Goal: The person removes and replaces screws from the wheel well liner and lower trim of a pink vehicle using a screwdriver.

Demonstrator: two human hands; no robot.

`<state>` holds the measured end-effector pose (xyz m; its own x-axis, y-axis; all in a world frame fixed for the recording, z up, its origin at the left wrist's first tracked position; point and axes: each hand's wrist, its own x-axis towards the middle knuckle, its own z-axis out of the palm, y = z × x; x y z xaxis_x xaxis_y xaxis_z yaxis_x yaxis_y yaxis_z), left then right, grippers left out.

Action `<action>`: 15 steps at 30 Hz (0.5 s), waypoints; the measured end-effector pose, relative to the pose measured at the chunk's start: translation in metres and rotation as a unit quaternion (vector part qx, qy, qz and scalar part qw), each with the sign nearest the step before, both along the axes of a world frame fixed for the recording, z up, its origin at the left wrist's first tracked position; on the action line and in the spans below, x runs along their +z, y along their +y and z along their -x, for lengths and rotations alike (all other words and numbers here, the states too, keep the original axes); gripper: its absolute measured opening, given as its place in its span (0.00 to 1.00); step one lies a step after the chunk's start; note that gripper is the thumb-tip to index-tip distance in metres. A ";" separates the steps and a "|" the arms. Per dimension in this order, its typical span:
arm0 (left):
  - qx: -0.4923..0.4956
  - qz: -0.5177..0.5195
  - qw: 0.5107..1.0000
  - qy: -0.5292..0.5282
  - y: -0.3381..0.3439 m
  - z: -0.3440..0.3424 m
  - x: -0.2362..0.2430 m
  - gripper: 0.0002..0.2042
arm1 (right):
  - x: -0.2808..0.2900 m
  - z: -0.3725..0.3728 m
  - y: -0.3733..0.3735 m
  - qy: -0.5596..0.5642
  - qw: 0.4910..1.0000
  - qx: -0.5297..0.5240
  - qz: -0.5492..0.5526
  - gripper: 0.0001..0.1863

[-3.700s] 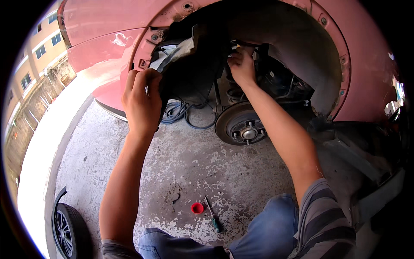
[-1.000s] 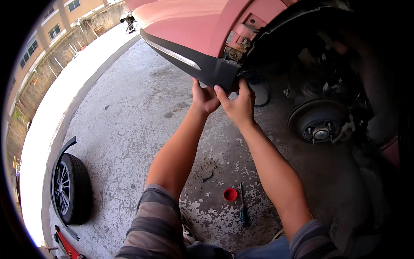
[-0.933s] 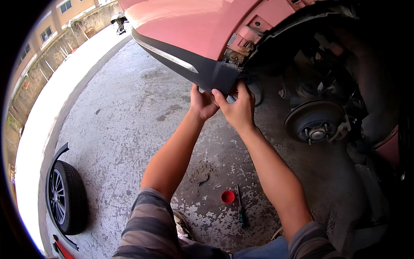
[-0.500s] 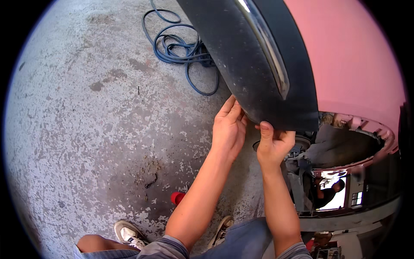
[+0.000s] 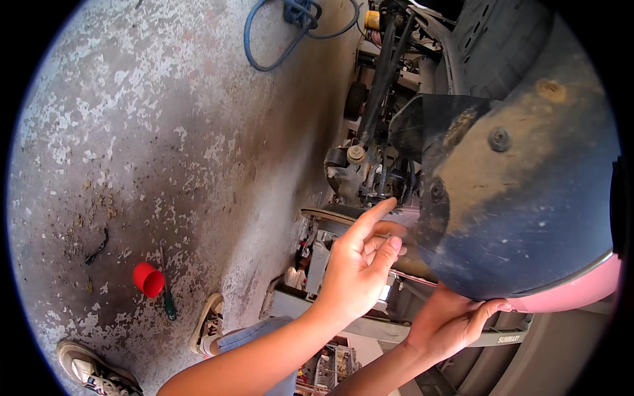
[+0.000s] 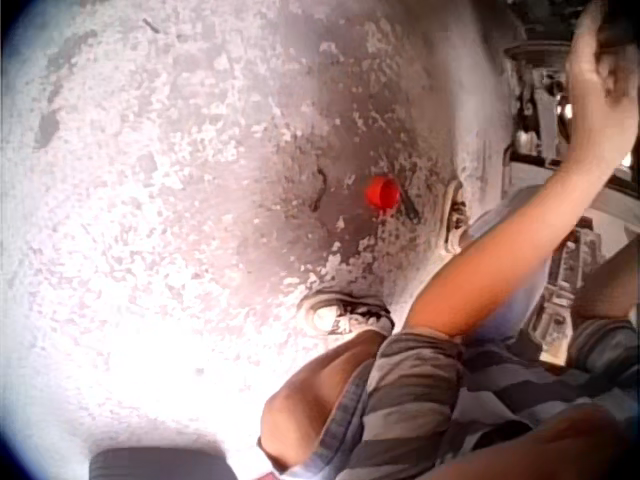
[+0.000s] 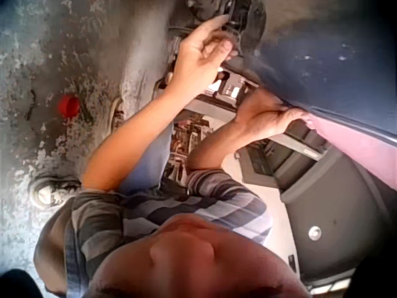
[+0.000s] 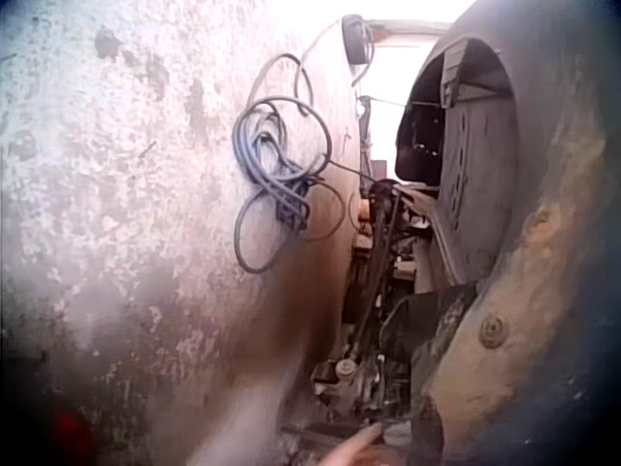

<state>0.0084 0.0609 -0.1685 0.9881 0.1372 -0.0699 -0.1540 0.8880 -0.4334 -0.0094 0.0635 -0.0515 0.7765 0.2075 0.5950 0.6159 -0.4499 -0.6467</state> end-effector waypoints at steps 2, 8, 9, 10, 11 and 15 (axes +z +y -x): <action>0.064 -0.089 0.993 0.036 -0.004 -0.009 -0.004 0.24 | -0.001 -0.005 -0.003 -0.012 1.000 0.000 0.014 0.29; 0.226 -0.291 0.922 0.118 0.004 -0.032 -0.011 0.23 | -0.001 -0.017 -0.011 0.003 1.000 0.008 0.016 0.25; 0.222 -0.304 0.920 0.114 0.006 -0.031 -0.010 0.25 | -0.002 -0.018 -0.011 0.001 1.000 0.008 0.019 0.25; 0.237 -0.316 0.910 0.125 0.005 -0.033 -0.009 0.26 | -0.003 -0.020 -0.011 -0.001 1.000 0.010 0.023 0.25; 0.253 -0.328 0.900 0.134 0.005 -0.033 -0.008 0.27 | -0.003 -0.019 -0.010 -0.003 1.000 0.010 0.025 0.25; 0.294 -0.339 0.881 0.151 0.004 -0.033 -0.002 0.33 | 0.004 -0.016 -0.012 -0.006 1.000 0.009 0.027 0.29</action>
<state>0.0413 0.0650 -0.1705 0.6827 0.7304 -0.0213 -0.6912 0.6549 0.3056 0.0065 0.0513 -0.0475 0.7654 0.2534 0.5916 0.6314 -0.4735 -0.6141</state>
